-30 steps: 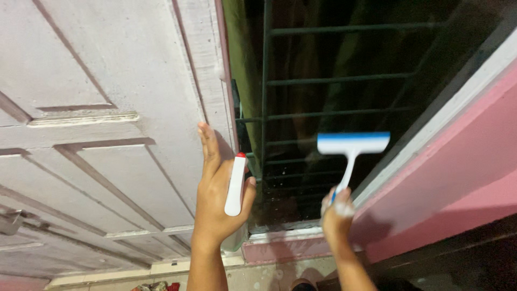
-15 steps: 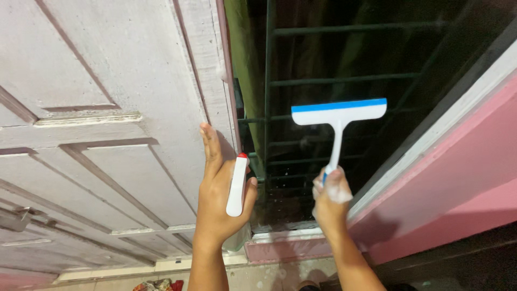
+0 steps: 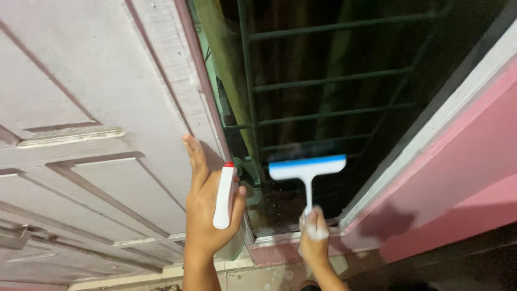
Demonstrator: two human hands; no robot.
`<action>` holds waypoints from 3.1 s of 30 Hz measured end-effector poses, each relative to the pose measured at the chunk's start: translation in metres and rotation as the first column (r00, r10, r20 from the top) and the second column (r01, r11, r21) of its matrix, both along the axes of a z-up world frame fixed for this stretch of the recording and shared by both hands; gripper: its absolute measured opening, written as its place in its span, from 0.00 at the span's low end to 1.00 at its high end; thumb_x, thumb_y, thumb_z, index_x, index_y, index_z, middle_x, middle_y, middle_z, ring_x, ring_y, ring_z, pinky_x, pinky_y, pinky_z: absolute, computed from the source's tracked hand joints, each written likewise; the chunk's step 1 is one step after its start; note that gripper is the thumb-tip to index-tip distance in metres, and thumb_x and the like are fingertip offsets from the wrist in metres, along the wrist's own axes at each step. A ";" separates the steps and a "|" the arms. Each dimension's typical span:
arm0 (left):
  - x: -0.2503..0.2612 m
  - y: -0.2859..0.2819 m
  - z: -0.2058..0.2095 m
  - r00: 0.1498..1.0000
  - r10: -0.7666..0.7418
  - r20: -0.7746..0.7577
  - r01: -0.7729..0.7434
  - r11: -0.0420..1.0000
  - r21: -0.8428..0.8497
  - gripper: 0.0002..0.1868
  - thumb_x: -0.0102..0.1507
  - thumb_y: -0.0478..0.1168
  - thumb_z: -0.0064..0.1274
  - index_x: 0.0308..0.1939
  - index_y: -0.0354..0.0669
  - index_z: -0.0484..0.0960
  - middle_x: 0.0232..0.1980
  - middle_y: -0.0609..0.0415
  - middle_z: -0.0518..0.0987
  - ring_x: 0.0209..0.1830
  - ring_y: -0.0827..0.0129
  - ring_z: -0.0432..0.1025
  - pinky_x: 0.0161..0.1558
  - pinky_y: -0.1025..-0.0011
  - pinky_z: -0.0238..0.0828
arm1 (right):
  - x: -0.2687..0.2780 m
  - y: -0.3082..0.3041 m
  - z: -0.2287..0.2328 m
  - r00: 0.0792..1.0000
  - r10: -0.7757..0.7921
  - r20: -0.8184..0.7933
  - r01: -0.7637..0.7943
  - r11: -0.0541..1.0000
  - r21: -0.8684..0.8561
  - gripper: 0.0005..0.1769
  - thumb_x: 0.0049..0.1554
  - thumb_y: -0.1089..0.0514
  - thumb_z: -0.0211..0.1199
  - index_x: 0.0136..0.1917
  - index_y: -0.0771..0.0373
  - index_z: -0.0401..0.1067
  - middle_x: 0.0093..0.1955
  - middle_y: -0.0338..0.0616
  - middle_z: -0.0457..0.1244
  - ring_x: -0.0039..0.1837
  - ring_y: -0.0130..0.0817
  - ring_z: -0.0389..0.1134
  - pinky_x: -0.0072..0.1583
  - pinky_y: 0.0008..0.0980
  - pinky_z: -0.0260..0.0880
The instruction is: The person cleans a window by spraying a cleaning solution from a bottle and wiping the surface with a squeegee. The person repeatedly sprays the glass and uses the squeegee to remove the liquid and dirt, working across the window pane.
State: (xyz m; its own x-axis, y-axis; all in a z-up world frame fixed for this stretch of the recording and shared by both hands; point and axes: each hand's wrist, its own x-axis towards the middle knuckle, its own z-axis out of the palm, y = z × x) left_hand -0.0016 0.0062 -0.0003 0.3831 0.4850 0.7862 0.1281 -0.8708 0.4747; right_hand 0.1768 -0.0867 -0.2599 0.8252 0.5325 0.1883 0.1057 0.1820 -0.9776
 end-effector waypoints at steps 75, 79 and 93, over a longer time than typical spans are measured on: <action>-0.005 0.003 -0.001 0.999 -0.048 0.005 0.047 0.999 0.001 0.06 0.59 0.33 0.55 0.37 0.32 0.77 0.82 0.22 0.42 0.84 0.28 0.39 0.76 0.49 0.51 | 0.034 0.018 0.118 0.987 -0.048 0.156 0.026 0.990 0.136 0.25 0.71 0.40 0.40 0.46 0.62 0.63 0.35 0.35 0.55 0.36 0.23 0.55 0.38 0.25 0.56; -0.005 0.002 0.000 0.998 -0.053 0.017 0.053 0.999 -0.002 0.07 0.59 0.33 0.56 0.39 0.32 0.78 0.82 0.22 0.43 0.84 0.28 0.39 0.76 0.49 0.51 | 0.035 0.023 0.074 0.987 -0.032 0.160 0.017 0.995 0.096 0.25 0.72 0.40 0.37 0.46 0.61 0.61 0.34 0.35 0.53 0.36 0.23 0.52 0.38 0.26 0.54; 0.001 0.003 -0.005 0.999 -0.024 0.044 0.024 1.000 -0.017 0.09 0.58 0.32 0.56 0.41 0.32 0.78 0.82 0.23 0.43 0.84 0.29 0.39 0.75 0.49 0.53 | 0.055 0.013 0.143 0.981 -0.150 0.125 0.116 0.962 0.249 0.21 0.73 0.46 0.39 0.46 0.61 0.59 0.33 0.35 0.52 0.34 0.21 0.50 0.35 0.23 0.50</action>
State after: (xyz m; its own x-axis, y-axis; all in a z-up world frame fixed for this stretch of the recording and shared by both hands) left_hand -0.0003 0.0087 -0.0055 0.3601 0.4896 0.7942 0.0861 -0.8650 0.4943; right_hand 0.2317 -0.0734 -0.1170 0.8413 0.3446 0.4166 0.2788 0.3837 -0.8804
